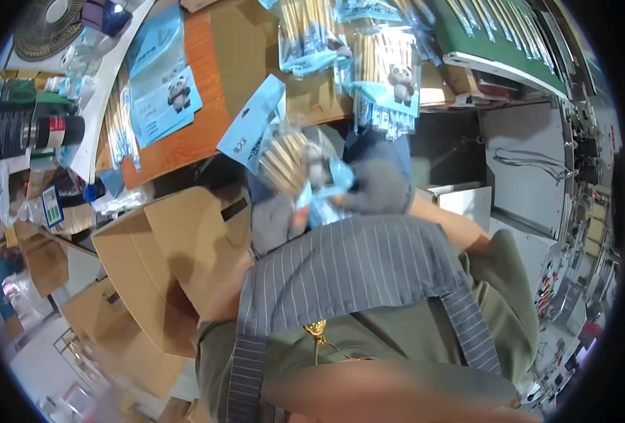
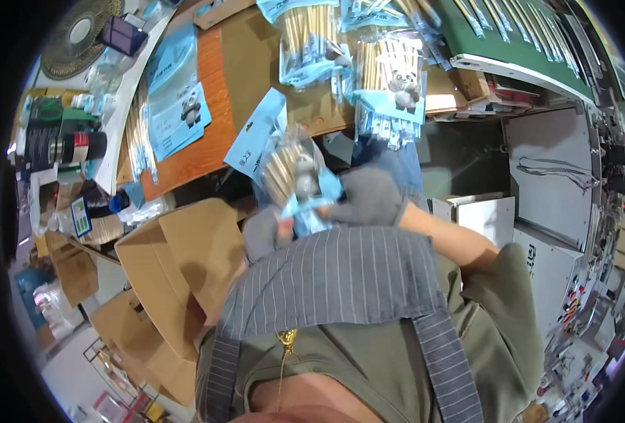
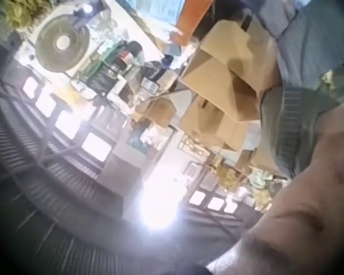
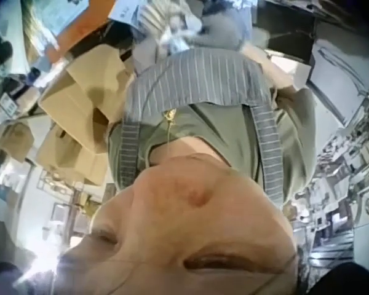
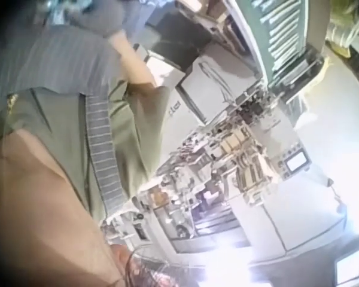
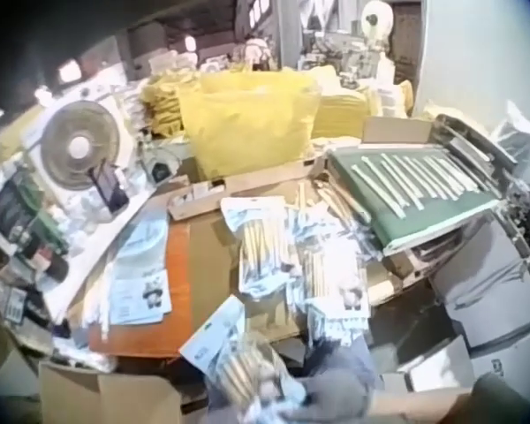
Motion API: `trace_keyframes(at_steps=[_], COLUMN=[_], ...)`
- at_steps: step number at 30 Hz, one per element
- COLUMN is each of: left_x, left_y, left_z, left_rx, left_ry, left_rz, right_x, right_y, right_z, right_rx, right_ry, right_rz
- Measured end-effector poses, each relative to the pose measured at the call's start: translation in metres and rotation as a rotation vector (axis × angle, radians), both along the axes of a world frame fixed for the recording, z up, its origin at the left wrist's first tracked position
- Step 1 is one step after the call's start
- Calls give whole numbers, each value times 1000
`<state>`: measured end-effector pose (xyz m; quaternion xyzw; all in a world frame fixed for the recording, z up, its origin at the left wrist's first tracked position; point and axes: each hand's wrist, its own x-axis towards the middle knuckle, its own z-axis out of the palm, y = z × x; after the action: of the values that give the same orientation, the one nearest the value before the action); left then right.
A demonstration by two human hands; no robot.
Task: Packaging bundles of wooden chopsticks into plastic bags and placing them into cardboard boxes.
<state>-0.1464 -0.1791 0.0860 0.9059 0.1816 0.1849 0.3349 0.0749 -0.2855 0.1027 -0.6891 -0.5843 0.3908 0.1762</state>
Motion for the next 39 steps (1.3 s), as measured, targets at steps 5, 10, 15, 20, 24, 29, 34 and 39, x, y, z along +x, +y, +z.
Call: trace_keyframes(at_steps=[5,10,15,20,24,29,34,39], left_x=[56,28,16,45,26,110,222,207], left_y=[67,197,284,254,236,165,174,236], left_z=[115,194,212,190,58,-47,-18,107], left_rx=[252,255,705,1039,882,364,299,514], left_ry=[-188,95,105,-83,178,35,-440,111], left_rz=[126,176,339,319,2,48,35,47], right_x=[24,19,9,52,90,92,111,125], right_y=[104,164,246,247,175,166,184,219], right_z=[69,161,213,146,49,-59,13,90], right_rx=[727,772,837,883,244,429,703,390], right_ry=[-555,-417,-631,-458,-309,-499,-622,-741], right_rz=[-204,-50,-135,-18,-149,-308,-471,-317])
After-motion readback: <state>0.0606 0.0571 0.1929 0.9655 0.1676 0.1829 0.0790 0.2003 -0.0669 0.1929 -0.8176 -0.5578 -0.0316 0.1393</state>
